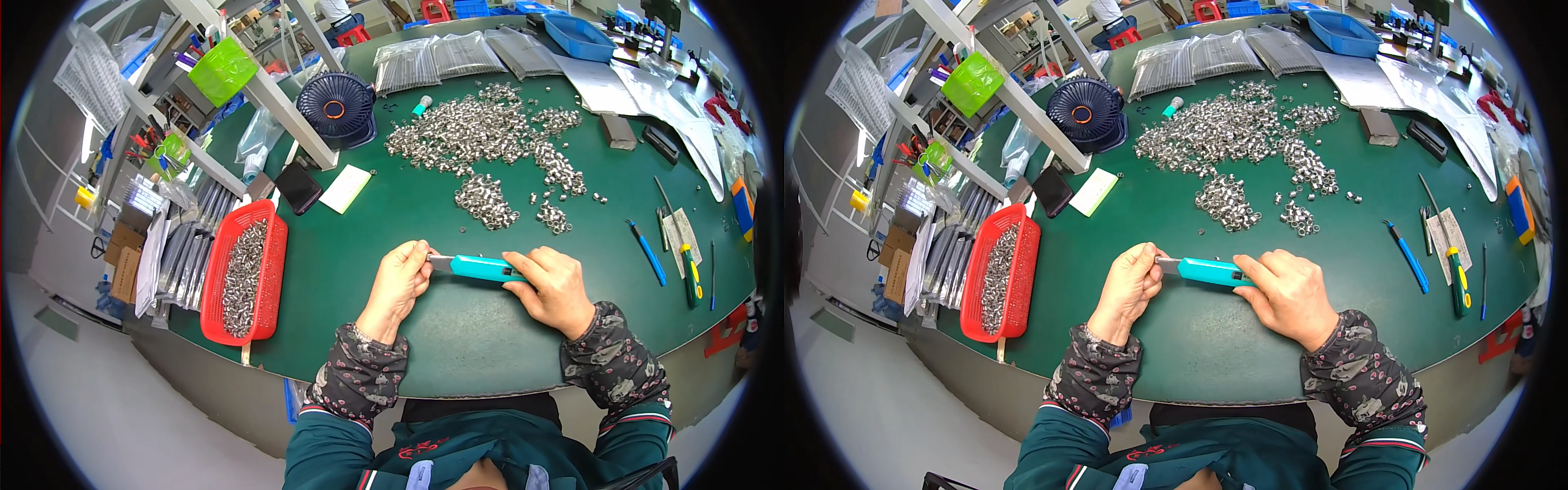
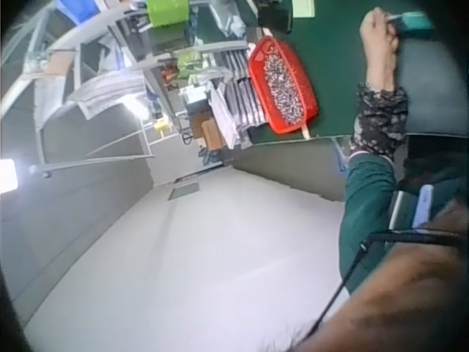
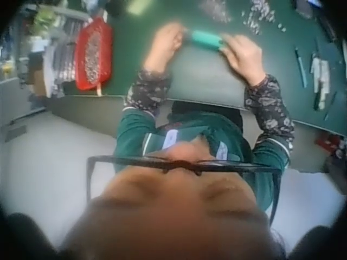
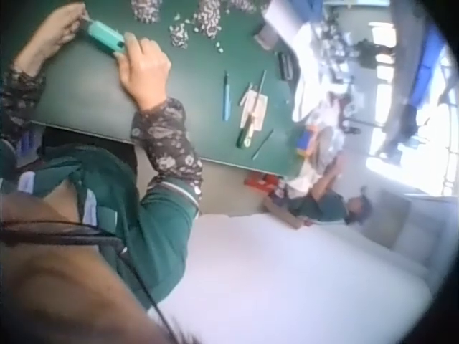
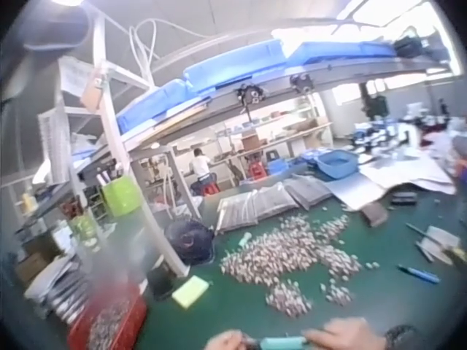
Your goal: Trimming small metal parts using a utility knife at a workshop station.
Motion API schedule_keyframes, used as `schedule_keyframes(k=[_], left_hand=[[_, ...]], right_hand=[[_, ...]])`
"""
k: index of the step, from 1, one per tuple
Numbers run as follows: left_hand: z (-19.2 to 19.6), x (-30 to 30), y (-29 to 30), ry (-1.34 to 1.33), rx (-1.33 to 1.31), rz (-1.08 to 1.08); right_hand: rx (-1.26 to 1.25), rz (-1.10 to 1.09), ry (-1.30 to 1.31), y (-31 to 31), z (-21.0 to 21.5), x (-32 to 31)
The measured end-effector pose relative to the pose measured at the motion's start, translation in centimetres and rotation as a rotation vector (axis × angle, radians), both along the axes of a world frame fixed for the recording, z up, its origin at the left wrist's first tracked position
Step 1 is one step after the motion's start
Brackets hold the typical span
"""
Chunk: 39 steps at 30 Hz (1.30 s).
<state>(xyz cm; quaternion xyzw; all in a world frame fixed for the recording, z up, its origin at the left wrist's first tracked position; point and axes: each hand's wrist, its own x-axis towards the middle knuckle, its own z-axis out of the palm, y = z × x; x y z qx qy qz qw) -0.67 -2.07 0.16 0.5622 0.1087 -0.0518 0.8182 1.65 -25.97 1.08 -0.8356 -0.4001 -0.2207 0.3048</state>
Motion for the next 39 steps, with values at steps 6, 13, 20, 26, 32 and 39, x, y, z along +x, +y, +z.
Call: schedule_keyframes(k=[6,13,20,26,32,39], left_hand=[[-0.3,0.2,0.7,0.037,-0.138,0.036],[-0.4,0.3,0.9,0.027,-0.161,0.014],[-0.9,0.5,1.2,-0.057,-0.178,0.009],[-0.7,0.4,1.0,-0.066,-0.215,-0.021],[-0.7,0.4,1.2,-0.069,-0.19,-0.046],[-0.6,0.4,0.9,-0.059,-0.178,-0.022]], right_hand=[[0.16,-0.055,0.139,-0.3,-0.3,0.4],[0.145,-0.036,0.173,-0.3,-0.6,0.5],[0.136,-0.015,0.196,-0.3,-0.5,0.5],[0.124,-0.024,0.196,-0.3,-0.4,0.4],[0.101,-0.013,0.21,-0.3,-0.4,0.4],[0.094,-0.008,0.226,-0.3,-0.6,0.4]])
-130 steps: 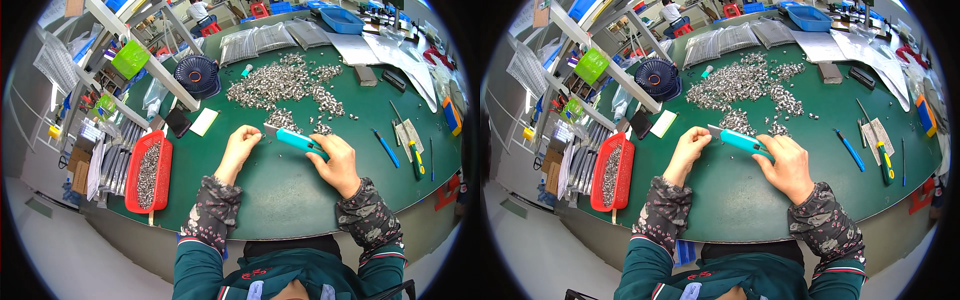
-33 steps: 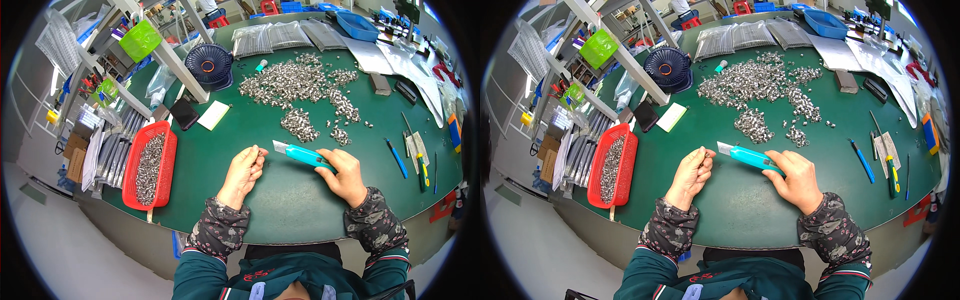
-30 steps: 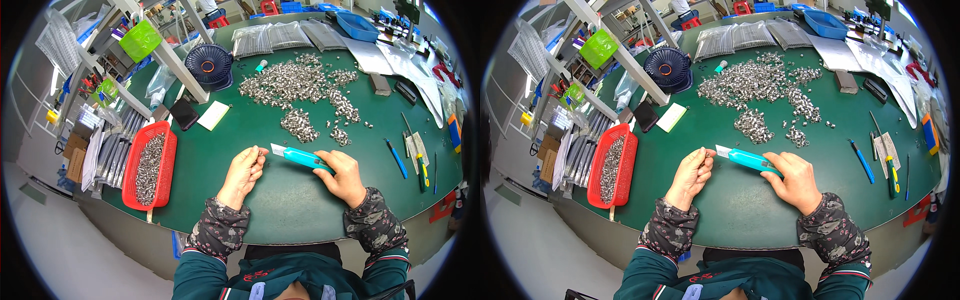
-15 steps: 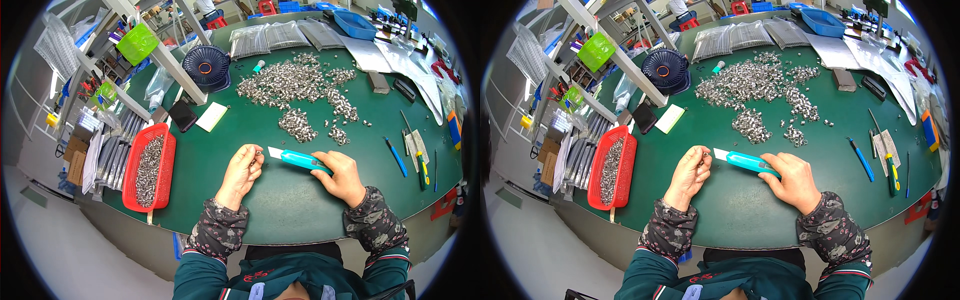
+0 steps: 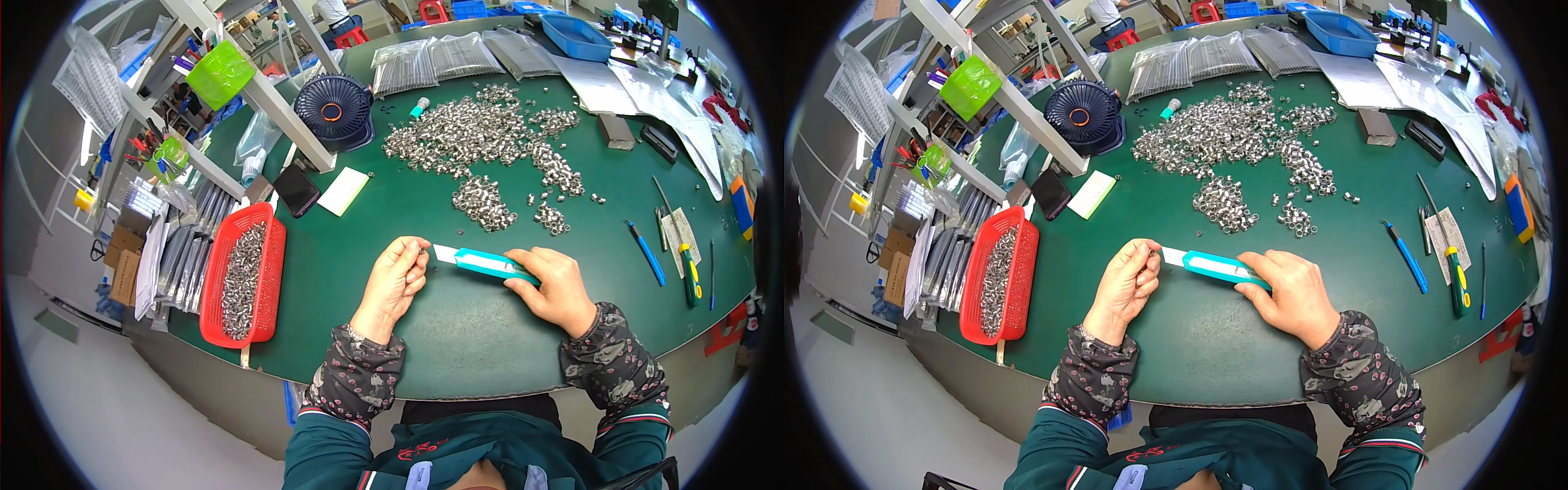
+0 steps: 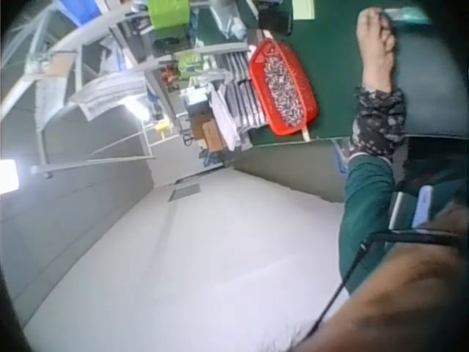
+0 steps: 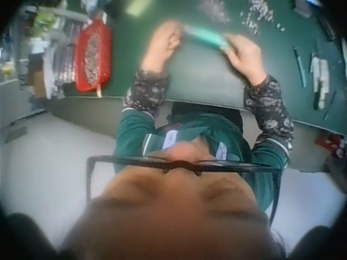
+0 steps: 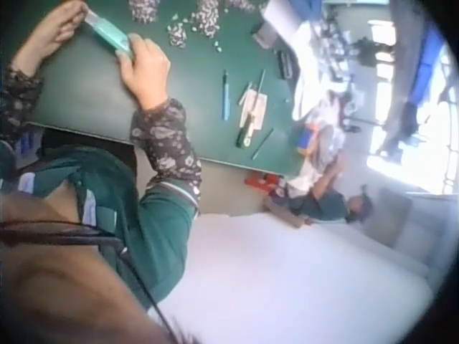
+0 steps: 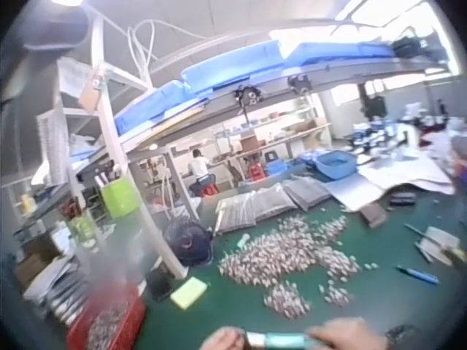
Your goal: Trimming small metal parts using a utility knife at a workshop station.
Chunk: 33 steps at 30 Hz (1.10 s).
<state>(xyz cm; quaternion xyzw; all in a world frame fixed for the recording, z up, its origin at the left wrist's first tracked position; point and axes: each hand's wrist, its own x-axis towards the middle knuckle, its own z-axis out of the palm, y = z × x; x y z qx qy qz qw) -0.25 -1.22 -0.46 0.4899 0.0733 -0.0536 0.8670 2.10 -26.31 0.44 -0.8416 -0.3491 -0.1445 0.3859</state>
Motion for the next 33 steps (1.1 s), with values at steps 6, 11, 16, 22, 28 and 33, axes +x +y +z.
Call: schedule_keyframes(k=[6,11,16,22,28,33], left_hand=[[0.0,-0.1,-0.3,-0.037,0.077,0.013],[0.2,-0.2,-0.9,-0.071,0.2,0.033],[0.1,-0.4,-1.4,-0.176,0.399,0.1],[0.3,-0.3,-1.3,-0.11,0.231,0.163],[0.0,-0.2,-1.0,-0.082,0.147,0.178],[0.1,-0.3,-0.8,-0.078,0.124,0.172]], right_hand=[[-0.022,0.06,0.145,-0.1,0.2,-0.2],[-0.011,0.096,0.183,-0.2,-0.1,0.0],[-0.042,0.021,0.156,0.0,0.5,-0.9],[-0.066,-0.087,-0.215,0.7,1.0,-1.3],[-0.056,-0.092,-0.168,0.2,0.8,-0.8],[-0.189,-0.057,-0.243,0.1,1.2,-0.7]])
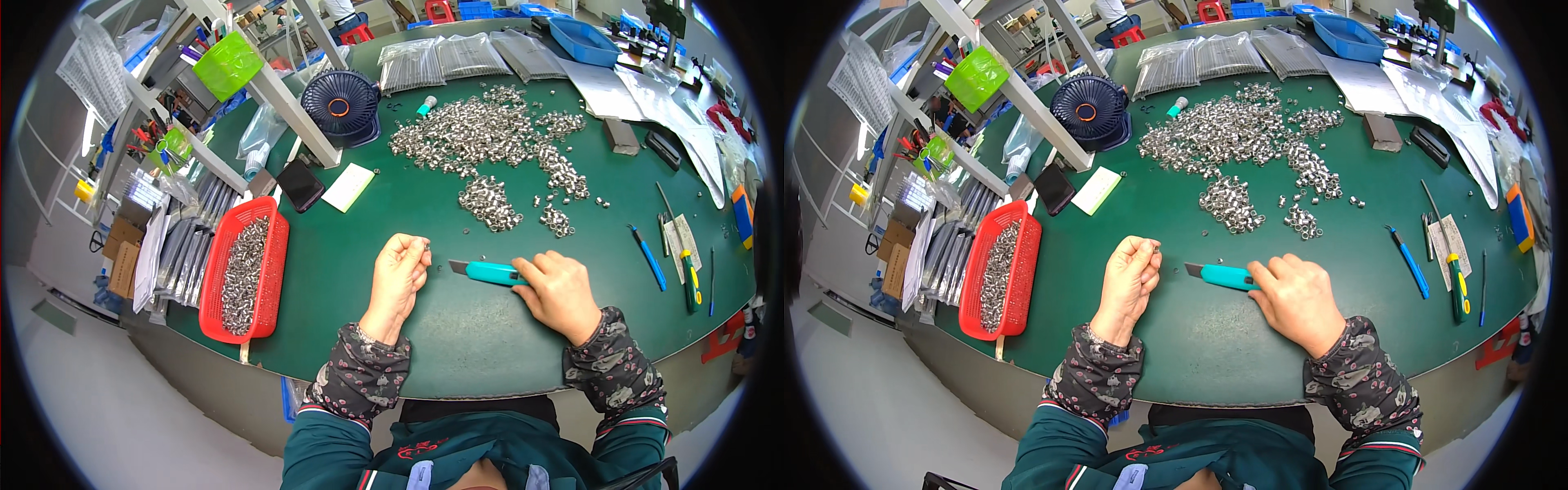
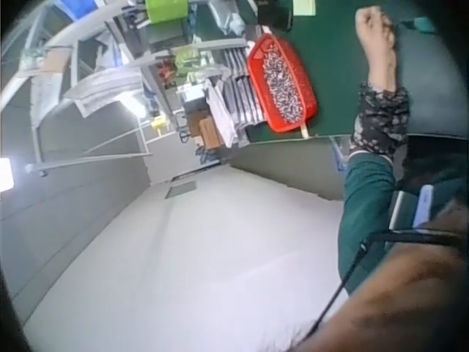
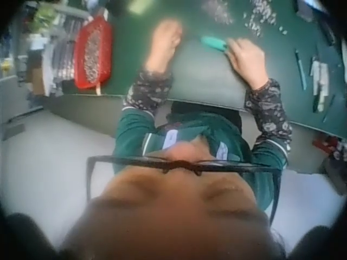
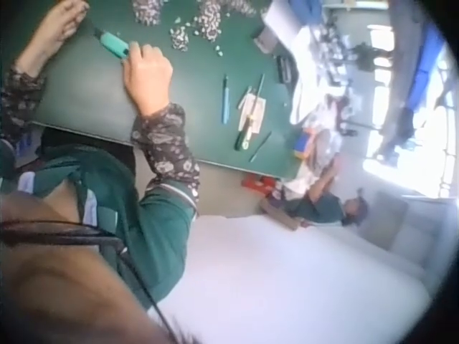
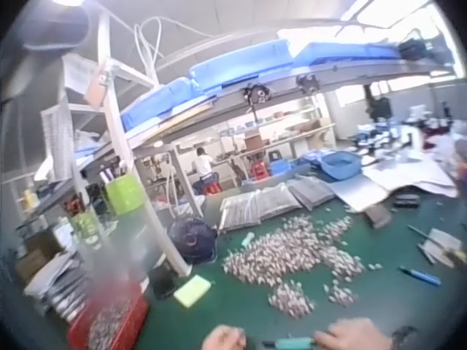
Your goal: Trimming small metal parts using a utility knife at a workshop station.
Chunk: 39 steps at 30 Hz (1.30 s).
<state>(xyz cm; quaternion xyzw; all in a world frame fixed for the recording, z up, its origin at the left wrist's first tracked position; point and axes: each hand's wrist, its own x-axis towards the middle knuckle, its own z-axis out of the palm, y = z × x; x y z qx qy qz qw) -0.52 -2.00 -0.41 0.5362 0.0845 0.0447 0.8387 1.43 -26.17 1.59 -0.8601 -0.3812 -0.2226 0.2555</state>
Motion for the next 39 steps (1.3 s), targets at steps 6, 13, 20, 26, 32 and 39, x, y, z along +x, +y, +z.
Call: schedule_keyframes(k=[6,13,20,26,32,39], left_hand=[[0.0,0.1,-0.3,0.018,0.015,-0.003],[0.1,-0.1,-0.6,0.013,0.04,-0.035],[-0.2,-0.1,-1.0,-0.083,0.255,-0.035],[-0.1,-0.1,-1.1,-0.053,0.165,0.032],[-0.1,-0.1,-0.9,-0.013,0.07,0.054],[-0.1,-0.2,-1.0,-0.015,0.08,0.016]], right_hand=[[0.103,0.034,0.309,-0.2,-0.4,-0.2],[0.162,0.059,0.456,0.0,-0.4,-0.3],[0.183,0.034,0.482,0.0,-0.5,-0.6],[0.147,-0.067,0.112,0.7,-0.2,-1.8],[0.162,-0.009,0.248,0.4,-0.4,-1.4],[0.2,0.028,0.398,0.4,-0.7,-1.1]])
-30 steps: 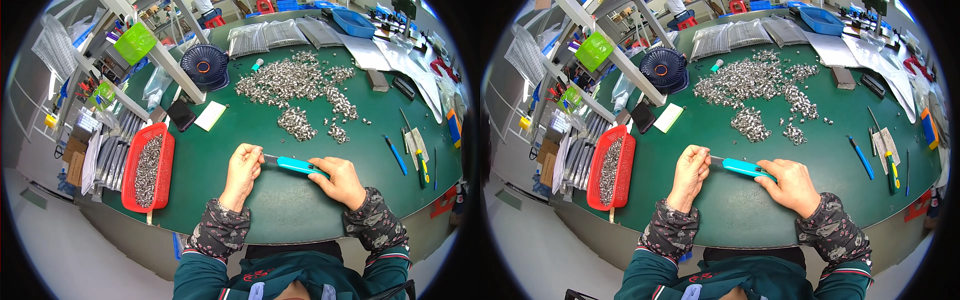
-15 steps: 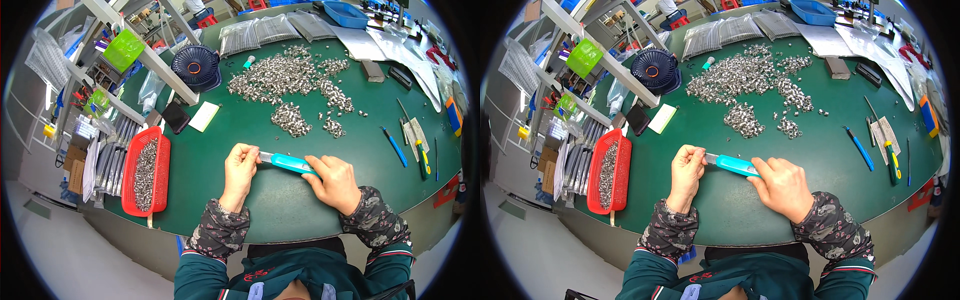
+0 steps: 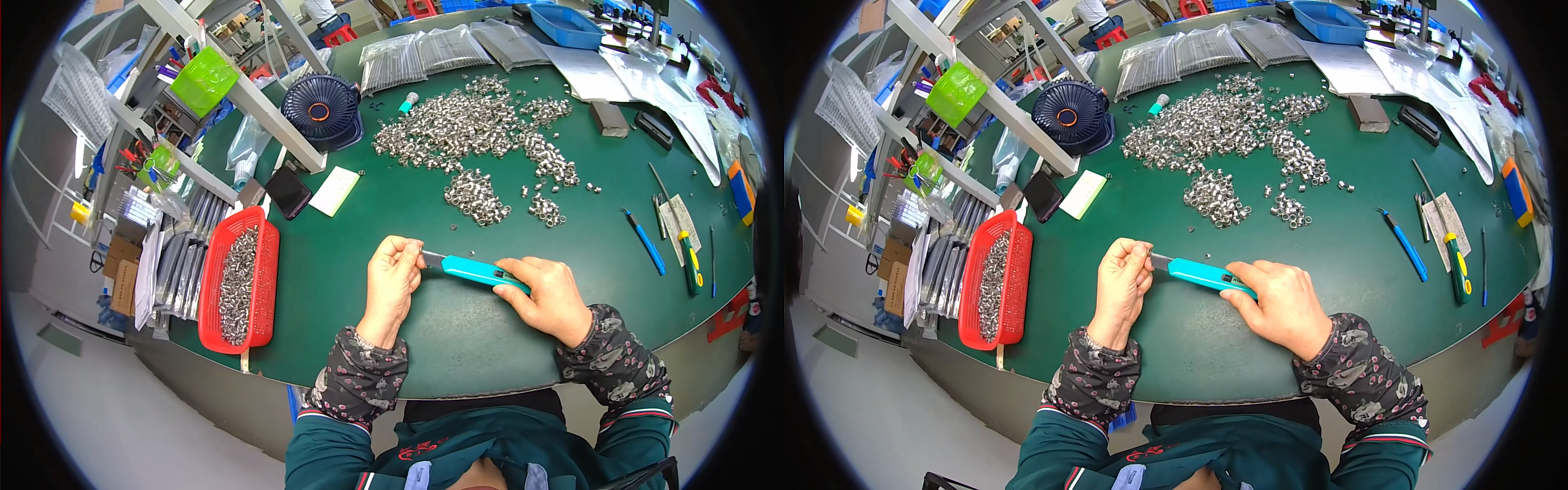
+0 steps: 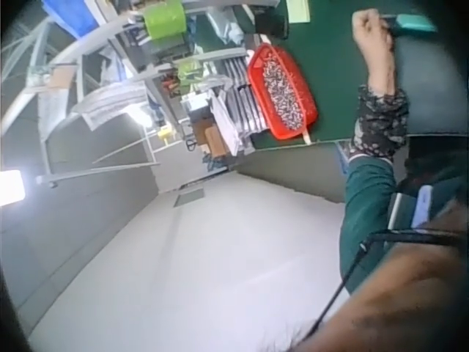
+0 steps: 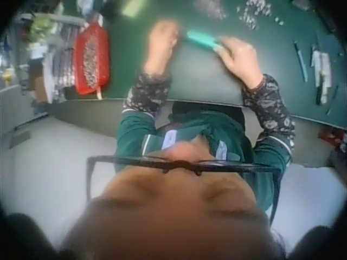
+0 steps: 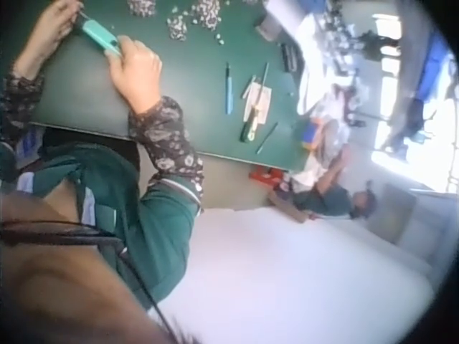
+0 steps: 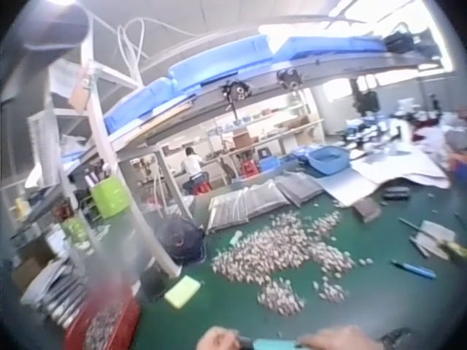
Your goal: Trimming small metal parts using a utility knife at a workshop station.
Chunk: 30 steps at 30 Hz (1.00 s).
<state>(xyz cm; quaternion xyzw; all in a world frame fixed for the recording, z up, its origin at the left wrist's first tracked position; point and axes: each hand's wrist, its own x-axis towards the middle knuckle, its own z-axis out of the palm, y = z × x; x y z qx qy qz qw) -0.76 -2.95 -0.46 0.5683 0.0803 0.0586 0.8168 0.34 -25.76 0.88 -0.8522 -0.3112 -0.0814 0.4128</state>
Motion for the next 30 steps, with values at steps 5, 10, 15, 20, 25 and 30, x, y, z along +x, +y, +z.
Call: schedule_keyframes(k=[5,10,15,20,25,30], left_hand=[[-0.2,0.1,-0.2,-0.08,0.237,-0.011],[-0.1,0.1,-0.3,-0.088,0.17,0.053],[0.0,0.3,0.0,-0.028,0.025,0.068],[0.3,0.1,0.2,-0.009,0.003,0.032],[0.2,0.1,0.3,-0.007,-0.029,0.014],[0.4,0.2,0.4,0.037,-0.118,-0.007]], right_hand=[[0.026,-0.001,0.098,-0.3,0.2,-0.1],[-0.018,-0.178,-0.294,0.7,0.7,-0.9],[-0.037,-0.179,-0.261,0.0,0.6,-0.4],[-0.062,-0.135,-0.241,0.0,0.6,-0.3],[-0.037,-0.112,-0.215,0.1,0.4,-0.2],[-0.04,-0.086,-0.202,0.0,0.4,-0.1]])
